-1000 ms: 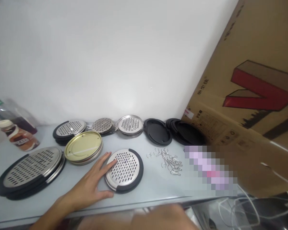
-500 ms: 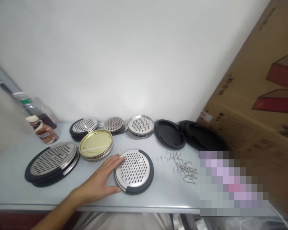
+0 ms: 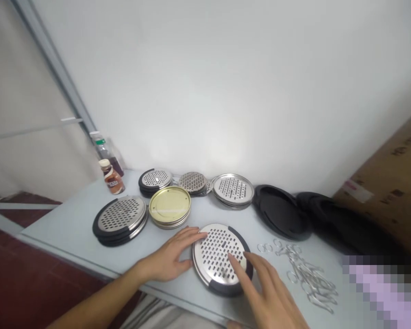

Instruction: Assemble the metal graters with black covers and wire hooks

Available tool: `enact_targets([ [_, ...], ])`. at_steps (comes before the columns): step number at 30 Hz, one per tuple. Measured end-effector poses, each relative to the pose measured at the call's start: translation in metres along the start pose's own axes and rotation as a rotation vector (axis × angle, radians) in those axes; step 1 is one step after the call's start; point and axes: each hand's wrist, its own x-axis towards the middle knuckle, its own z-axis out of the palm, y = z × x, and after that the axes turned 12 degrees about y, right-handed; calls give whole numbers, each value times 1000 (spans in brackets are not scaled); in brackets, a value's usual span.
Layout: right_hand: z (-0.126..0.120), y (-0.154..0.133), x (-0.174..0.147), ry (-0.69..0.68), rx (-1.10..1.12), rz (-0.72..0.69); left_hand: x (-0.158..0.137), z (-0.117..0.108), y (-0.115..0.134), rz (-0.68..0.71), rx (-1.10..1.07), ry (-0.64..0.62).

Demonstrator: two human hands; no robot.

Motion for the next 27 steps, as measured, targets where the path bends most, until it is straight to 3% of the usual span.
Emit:
enact_targets([
  [4, 18, -9, 1, -18, 24, 81, 0, -3, 7, -22, -168, 90],
  [8, 18, -15, 2, -59, 112, 144, -4, -1, 12, -108, -297, 161],
  [12, 12, -23, 9, 40, 316, 261, -8, 5, 14, -145, -353, 173],
  [18, 17, -29, 31, 217, 868, 649, -5, 13, 15, 36, -8, 203],
  [21, 30, -16, 38, 276, 1056, 731, -2, 15, 13, 61, 96, 184],
  [24, 39, 0, 38, 250, 1094, 728, -1, 16, 11, 37, 129, 137],
  [27, 41, 10, 35, 204, 949, 719, -1, 16, 12, 7, 138, 99],
])
